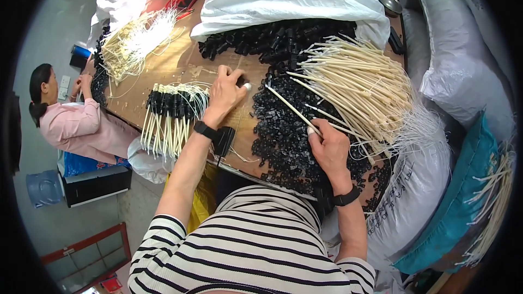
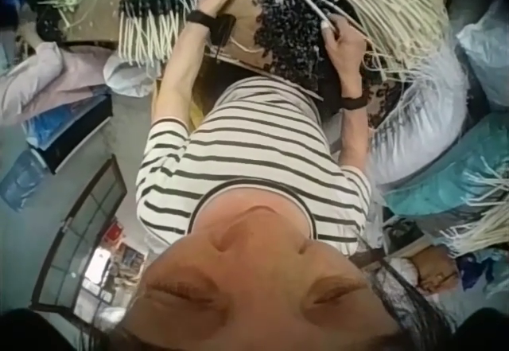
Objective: The person assembles components by hand by picking up a white tube and a black connector, fitting them together, and then threading a white cord through the connector. The completed assemblies are then placed onto a growing row on the table.
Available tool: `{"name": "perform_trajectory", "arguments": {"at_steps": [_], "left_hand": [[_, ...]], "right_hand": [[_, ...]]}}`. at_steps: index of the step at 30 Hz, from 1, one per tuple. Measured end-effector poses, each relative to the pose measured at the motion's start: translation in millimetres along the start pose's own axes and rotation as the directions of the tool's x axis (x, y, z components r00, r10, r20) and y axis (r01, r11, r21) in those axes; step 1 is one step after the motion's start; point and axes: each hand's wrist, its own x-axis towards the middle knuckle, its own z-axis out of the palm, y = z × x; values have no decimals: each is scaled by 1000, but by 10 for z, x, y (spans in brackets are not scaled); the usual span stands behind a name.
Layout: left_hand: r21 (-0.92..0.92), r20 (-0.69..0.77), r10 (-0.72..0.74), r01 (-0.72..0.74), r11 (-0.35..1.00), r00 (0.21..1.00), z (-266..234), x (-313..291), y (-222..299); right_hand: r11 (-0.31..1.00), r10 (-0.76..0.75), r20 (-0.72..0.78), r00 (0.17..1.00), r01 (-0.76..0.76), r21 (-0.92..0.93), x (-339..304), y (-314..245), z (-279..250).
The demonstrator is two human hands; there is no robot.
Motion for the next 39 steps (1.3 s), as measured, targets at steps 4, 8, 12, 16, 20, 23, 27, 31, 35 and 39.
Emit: {"name": "perform_trajectory", "arguments": {"at_steps": [4,8,12,16,20,23,27,31,35,39], "left_hand": [[8,14,80,-80,997,997,109,9,-164],[-399,-11,-115,101,911,993,2,-199,32],[-500,-84,83,-114,858,993,61,-327,-60],[-646,200,78,72,760,977,-88,-354,70],[-290,49,499,-466,836,865,-153,-390,65],[-149,-19,589,-585,797,808,-163,-489,176],[-223,52,681,-656,721,731,-248,-683,717],[-235,35,411,-393,889,911,-234,-772,348],[-313,242,-117,192,930,963,-331,-789,1],[-639,591,-126,558,530,797,-286,-750,533]], "right_hand": [[989,64,-9,998,-62,131,-46,-58,54],[928,221,73,973,-233,291,-71,-21,35],[879,233,116,965,-260,400,-54,-51,66],[903,155,181,971,-214,374,-62,-91,63],[981,-3,201,980,-36,190,-63,-168,18],[992,-111,62,992,107,59,-64,-144,94],[961,-263,0,965,262,87,121,-363,371],[876,-61,195,979,-42,481,204,-184,195],[361,-147,247,958,-180,915,165,-95,-51],[944,-319,280,905,330,8,29,-425,400]]}}
